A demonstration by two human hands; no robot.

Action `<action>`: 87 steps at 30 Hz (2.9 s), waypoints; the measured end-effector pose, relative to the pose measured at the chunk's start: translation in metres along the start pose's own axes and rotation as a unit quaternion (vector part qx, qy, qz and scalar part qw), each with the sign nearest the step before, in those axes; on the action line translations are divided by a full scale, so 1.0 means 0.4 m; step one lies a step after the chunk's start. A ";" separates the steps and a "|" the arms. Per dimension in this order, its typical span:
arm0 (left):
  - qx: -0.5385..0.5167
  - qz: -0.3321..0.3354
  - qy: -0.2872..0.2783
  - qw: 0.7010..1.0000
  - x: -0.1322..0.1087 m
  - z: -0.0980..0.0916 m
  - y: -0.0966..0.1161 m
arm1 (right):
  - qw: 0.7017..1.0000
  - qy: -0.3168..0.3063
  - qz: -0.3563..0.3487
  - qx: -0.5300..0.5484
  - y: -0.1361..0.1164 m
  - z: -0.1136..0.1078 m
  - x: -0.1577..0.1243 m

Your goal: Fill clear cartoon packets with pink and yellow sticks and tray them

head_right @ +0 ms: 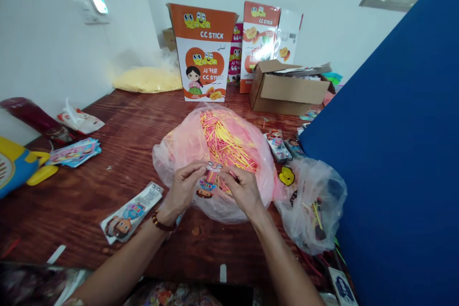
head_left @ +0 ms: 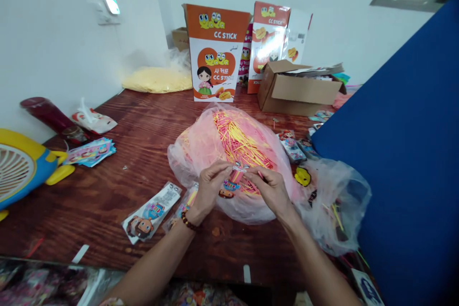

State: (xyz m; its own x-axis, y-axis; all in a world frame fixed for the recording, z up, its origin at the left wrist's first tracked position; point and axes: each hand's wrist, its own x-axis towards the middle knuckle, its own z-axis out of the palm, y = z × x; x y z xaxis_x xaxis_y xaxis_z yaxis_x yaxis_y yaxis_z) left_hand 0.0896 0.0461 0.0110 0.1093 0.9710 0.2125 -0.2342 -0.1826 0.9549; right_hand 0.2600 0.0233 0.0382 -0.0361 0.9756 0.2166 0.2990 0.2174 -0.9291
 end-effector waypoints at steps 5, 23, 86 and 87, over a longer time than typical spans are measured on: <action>0.042 0.018 0.010 0.999 -0.003 0.002 0.021 | 0.998 -0.016 -0.024 -0.053 -0.022 0.000 0.003; -0.090 -0.231 -0.091 0.965 -0.024 -0.043 0.006 | 0.983 0.016 0.101 0.150 0.006 0.033 0.020; 0.682 -0.200 0.056 0.701 -0.161 -0.490 -0.083 | 0.840 -0.176 0.159 -0.489 0.235 0.026 0.283; 0.680 -0.196 0.059 0.704 -0.159 -0.489 -0.082 | 0.835 -0.182 0.165 -0.492 0.235 0.035 0.288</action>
State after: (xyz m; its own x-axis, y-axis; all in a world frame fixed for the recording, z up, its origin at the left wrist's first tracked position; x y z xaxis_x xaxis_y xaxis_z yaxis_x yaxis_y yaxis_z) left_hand -0.0986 0.0205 -0.0746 -0.1922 0.9793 -0.0633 0.9421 0.2022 0.2675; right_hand 0.2708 0.1565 -0.0285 -0.0299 0.9611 -0.2746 0.9823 -0.0225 -0.1859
